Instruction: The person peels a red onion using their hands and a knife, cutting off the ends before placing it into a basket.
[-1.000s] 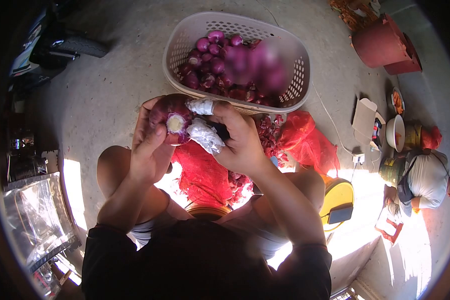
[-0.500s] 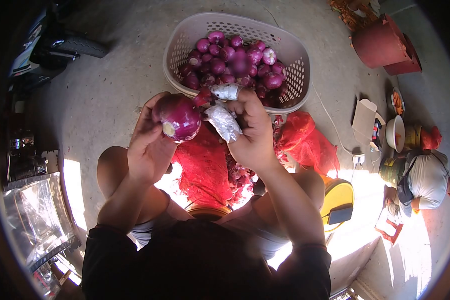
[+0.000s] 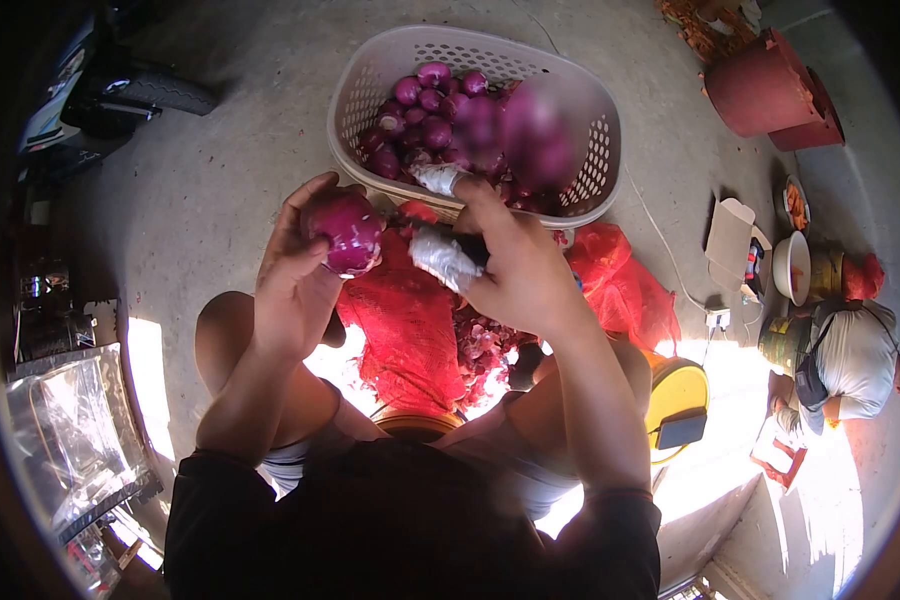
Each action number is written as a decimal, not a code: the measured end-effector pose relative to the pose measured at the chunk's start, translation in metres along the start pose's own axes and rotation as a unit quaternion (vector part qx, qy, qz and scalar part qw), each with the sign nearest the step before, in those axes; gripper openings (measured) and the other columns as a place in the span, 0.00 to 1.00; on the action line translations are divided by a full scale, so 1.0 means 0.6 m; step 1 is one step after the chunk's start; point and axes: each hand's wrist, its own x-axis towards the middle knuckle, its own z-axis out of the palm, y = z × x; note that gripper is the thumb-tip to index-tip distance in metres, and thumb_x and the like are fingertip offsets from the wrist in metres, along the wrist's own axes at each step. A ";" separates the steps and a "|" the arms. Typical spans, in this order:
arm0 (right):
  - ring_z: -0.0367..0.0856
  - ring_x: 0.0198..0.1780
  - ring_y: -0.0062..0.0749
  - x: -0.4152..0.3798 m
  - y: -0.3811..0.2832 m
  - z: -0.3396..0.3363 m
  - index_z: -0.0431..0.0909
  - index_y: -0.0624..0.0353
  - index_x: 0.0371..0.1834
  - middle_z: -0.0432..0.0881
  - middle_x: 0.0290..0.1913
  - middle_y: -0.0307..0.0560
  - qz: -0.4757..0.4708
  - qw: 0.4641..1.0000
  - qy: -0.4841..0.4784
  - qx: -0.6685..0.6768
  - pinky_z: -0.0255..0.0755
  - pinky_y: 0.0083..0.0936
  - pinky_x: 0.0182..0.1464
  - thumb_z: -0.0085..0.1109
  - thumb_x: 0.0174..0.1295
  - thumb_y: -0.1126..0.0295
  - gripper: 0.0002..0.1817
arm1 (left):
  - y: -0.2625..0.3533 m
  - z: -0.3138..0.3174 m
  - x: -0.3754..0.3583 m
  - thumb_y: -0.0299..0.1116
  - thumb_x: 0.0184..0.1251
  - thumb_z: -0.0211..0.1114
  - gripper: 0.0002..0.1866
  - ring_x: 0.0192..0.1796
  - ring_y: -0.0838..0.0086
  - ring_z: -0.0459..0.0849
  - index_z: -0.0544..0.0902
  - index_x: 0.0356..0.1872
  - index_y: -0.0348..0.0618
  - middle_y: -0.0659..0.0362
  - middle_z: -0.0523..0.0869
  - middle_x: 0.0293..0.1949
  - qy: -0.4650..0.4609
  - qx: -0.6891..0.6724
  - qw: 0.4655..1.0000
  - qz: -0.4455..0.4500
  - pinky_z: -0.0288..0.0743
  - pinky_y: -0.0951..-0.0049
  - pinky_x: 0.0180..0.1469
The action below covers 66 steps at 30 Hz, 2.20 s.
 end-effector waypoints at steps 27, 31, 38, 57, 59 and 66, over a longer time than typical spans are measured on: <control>0.81 0.39 0.47 -0.008 -0.014 0.023 0.71 0.58 0.47 0.80 0.38 0.51 -0.067 0.996 -0.022 0.050 0.75 0.34 0.40 0.64 0.37 0.78 0.27 | -0.005 0.003 -0.011 0.23 0.53 0.67 0.35 0.53 0.73 0.74 0.58 0.61 0.33 0.52 0.74 0.51 -0.056 0.136 0.986 0.078 0.68 0.73 0.57; 0.81 0.37 0.46 -0.010 -0.009 0.024 0.71 0.58 0.45 0.80 0.35 0.50 -0.057 0.995 -0.011 0.083 0.74 0.32 0.38 0.65 0.38 0.77 0.25 | 0.005 0.002 -0.006 0.24 0.54 0.67 0.34 0.53 0.74 0.74 0.58 0.61 0.34 0.53 0.74 0.51 -0.065 0.158 0.984 0.057 0.70 0.74 0.55; 0.80 0.37 0.47 -0.006 -0.018 0.009 0.73 0.59 0.40 0.79 0.35 0.50 -0.069 0.995 -0.027 0.070 0.74 0.32 0.39 0.65 0.38 0.77 0.21 | 0.002 0.008 0.001 0.25 0.57 0.65 0.28 0.51 0.74 0.75 0.63 0.58 0.33 0.55 0.76 0.49 -0.028 0.109 0.992 0.063 0.69 0.75 0.55; 0.75 0.26 0.34 -0.005 -0.041 0.008 0.57 0.66 0.59 0.78 0.24 0.49 0.049 0.982 -0.087 0.159 0.68 0.24 0.33 0.67 0.51 0.64 0.37 | 0.004 -0.014 0.003 0.28 0.62 0.60 0.24 0.53 0.74 0.74 0.66 0.57 0.32 0.54 0.75 0.52 -0.074 0.118 0.989 0.043 0.67 0.74 0.56; 0.74 0.27 0.32 -0.011 -0.031 0.011 0.57 0.65 0.59 0.77 0.24 0.49 0.034 0.982 -0.082 0.166 0.67 0.23 0.34 0.67 0.51 0.65 0.36 | 0.007 -0.017 0.004 0.31 0.64 0.59 0.23 0.53 0.75 0.74 0.66 0.57 0.32 0.55 0.75 0.52 -0.076 0.114 0.990 0.024 0.67 0.74 0.56; 0.76 0.31 0.29 -0.014 -0.037 0.003 0.55 0.61 0.60 0.79 0.28 0.47 0.066 0.971 -0.118 0.197 0.68 0.23 0.37 0.65 0.51 0.72 0.36 | 0.010 -0.015 0.005 0.37 0.67 0.55 0.22 0.53 0.74 0.74 0.68 0.57 0.33 0.55 0.76 0.51 -0.069 0.064 0.995 -0.020 0.67 0.73 0.56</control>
